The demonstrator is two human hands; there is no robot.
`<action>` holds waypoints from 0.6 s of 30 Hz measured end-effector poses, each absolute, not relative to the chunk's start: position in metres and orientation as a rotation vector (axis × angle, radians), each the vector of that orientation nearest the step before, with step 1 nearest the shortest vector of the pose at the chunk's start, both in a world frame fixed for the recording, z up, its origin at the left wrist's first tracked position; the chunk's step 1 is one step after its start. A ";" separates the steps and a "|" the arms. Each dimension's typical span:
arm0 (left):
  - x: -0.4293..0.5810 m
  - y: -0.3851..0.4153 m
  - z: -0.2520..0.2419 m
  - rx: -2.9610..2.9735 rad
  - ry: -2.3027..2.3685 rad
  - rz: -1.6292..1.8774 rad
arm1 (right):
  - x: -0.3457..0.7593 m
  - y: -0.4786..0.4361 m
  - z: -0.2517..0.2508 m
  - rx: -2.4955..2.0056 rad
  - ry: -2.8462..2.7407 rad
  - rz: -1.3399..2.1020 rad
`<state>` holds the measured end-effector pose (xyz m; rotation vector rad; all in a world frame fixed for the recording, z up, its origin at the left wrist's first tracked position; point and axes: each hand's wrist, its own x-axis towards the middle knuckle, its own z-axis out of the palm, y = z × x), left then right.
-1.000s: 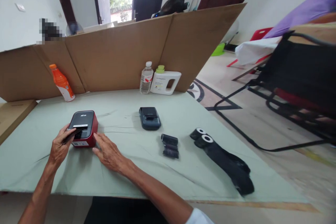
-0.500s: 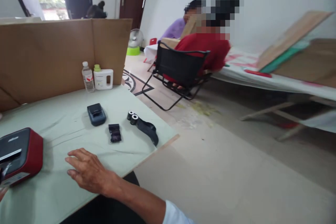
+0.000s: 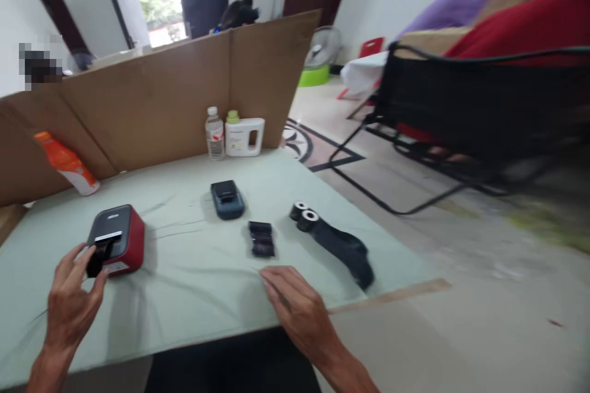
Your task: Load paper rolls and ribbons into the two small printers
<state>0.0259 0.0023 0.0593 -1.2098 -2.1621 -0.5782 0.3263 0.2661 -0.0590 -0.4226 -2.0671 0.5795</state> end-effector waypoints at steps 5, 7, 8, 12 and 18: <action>0.023 -0.016 0.061 -1.109 -2.246 -0.407 | 0.336 0.255 -0.080 -0.371 -2.049 0.610; 0.022 -0.021 0.057 -1.099 -2.268 -0.429 | 0.337 0.250 -0.082 -0.391 -2.030 0.579; 0.021 -0.023 0.055 -1.097 -2.276 -0.454 | 0.337 0.249 -0.081 -0.403 -2.021 0.558; 0.013 -0.020 0.046 -1.049 -2.309 -0.583 | 0.330 0.247 -0.080 -0.481 -2.023 0.474; -0.011 -0.018 0.021 -0.973 -2.404 -0.707 | 0.322 0.247 -0.084 -0.577 -2.044 0.371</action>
